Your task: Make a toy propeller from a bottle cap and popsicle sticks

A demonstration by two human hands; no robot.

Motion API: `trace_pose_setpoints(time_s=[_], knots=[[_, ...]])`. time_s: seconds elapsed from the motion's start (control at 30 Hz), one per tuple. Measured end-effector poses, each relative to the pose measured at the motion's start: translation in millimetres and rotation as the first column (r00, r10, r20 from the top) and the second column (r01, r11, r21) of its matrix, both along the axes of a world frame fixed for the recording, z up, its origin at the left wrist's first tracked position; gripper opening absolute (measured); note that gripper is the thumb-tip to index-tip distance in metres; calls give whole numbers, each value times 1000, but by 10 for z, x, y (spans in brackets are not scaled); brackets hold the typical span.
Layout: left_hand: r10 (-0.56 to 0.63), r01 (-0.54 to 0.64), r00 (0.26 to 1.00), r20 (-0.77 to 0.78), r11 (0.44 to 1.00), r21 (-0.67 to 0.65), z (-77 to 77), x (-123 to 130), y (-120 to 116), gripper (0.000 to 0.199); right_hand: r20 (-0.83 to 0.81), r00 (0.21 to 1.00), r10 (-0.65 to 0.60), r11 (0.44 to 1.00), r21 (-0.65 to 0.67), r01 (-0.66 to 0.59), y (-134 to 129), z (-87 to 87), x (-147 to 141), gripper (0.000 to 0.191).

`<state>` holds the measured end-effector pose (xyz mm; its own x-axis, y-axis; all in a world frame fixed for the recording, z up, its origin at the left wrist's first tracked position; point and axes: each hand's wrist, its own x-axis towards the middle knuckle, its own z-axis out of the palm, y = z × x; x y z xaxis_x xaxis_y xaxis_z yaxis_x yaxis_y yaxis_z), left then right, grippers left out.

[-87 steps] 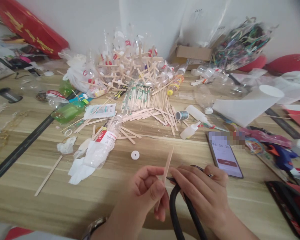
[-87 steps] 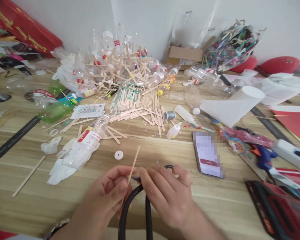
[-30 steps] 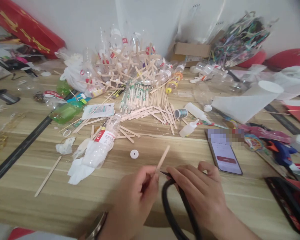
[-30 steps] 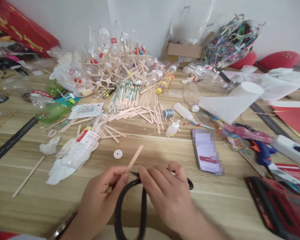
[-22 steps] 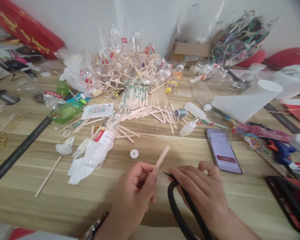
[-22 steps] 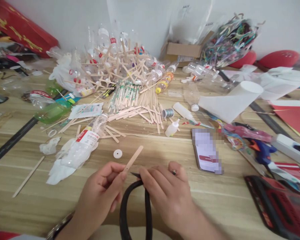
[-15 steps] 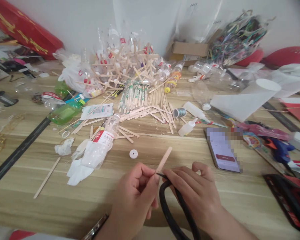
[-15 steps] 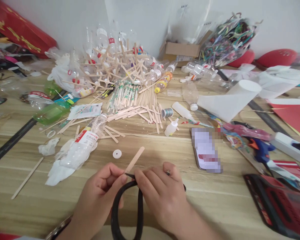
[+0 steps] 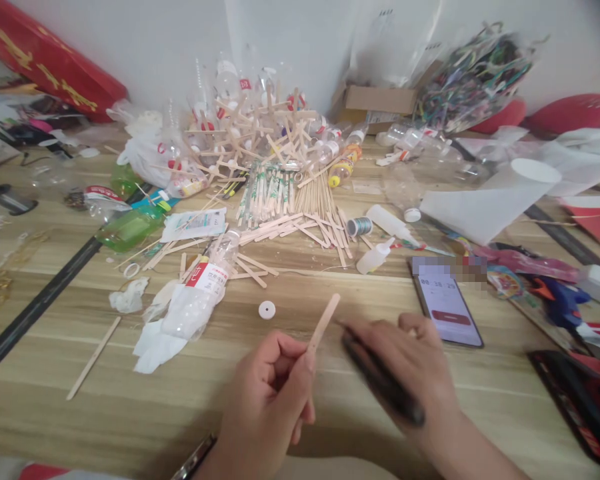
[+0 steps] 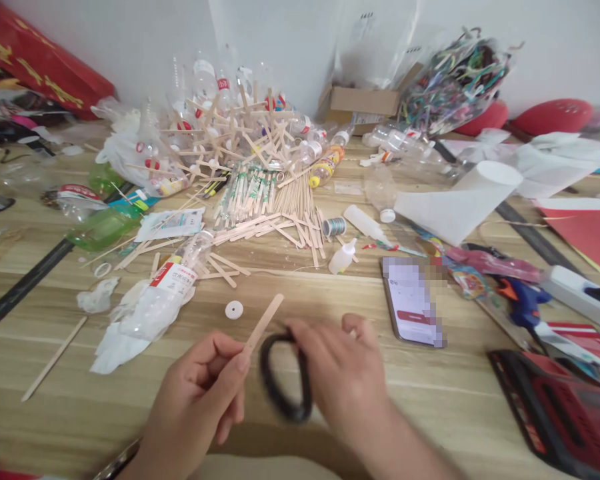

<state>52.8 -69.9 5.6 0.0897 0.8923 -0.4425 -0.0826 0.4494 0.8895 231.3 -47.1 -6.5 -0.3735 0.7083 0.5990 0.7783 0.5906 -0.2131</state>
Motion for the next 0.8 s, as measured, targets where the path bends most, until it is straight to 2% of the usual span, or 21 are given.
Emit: trace_pose_setpoints(time_s=[0.1, 0.2, 0.27, 0.37, 0.43, 0.53, 0.63, 0.7, 0.8], knots=[[81, -81, 997, -14, 996, 37, -20, -10, 35, 36, 36, 994, -102, 994, 29, 101, 72, -80, 136, 18], [91, -92, 996, 24, 992, 89, -97, -42, 113, 34, 217, 976, -36, 997, -56, 50, 93, -271, 224, 30], [96, -99, 995, 32, 990, 96, -169, -60, 163, 29, 330, 943, 28, 992, -127, 15, 90, -417, 237, 28], [90, -92, 995, 52, 995, 37, -259, -63, 207, 27, 368, 927, 71, 983, -184, -2, 92, -560, 203, 14], [89, -89, 994, 66, 996, 1, -289, -54, 220, 27, 362, 928, 90, 980, -199, -18, 109, -564, 162, 26], [100, -100, 993, 63, 995, 0, -295, -47, 235, 23, 350, 925, 146, 964, -262, -53, 172, -422, 101, 38], [100, -101, 994, 52, 995, 16, -298, -55, 259, 19, 381, 904, 193, 921, -389, -33, 334, -152, 57, 24], [100, -102, 993, 55, 995, 25, -312, -62, 280, 19, 473, 862, 181, 882, -466, 70, 538, 45, 35, 13], [101, -103, 993, 64, 995, 19, -346, -66, 314, 23, 524, 842, 130, 876, -459, 150, 1015, 272, 11, 17]])
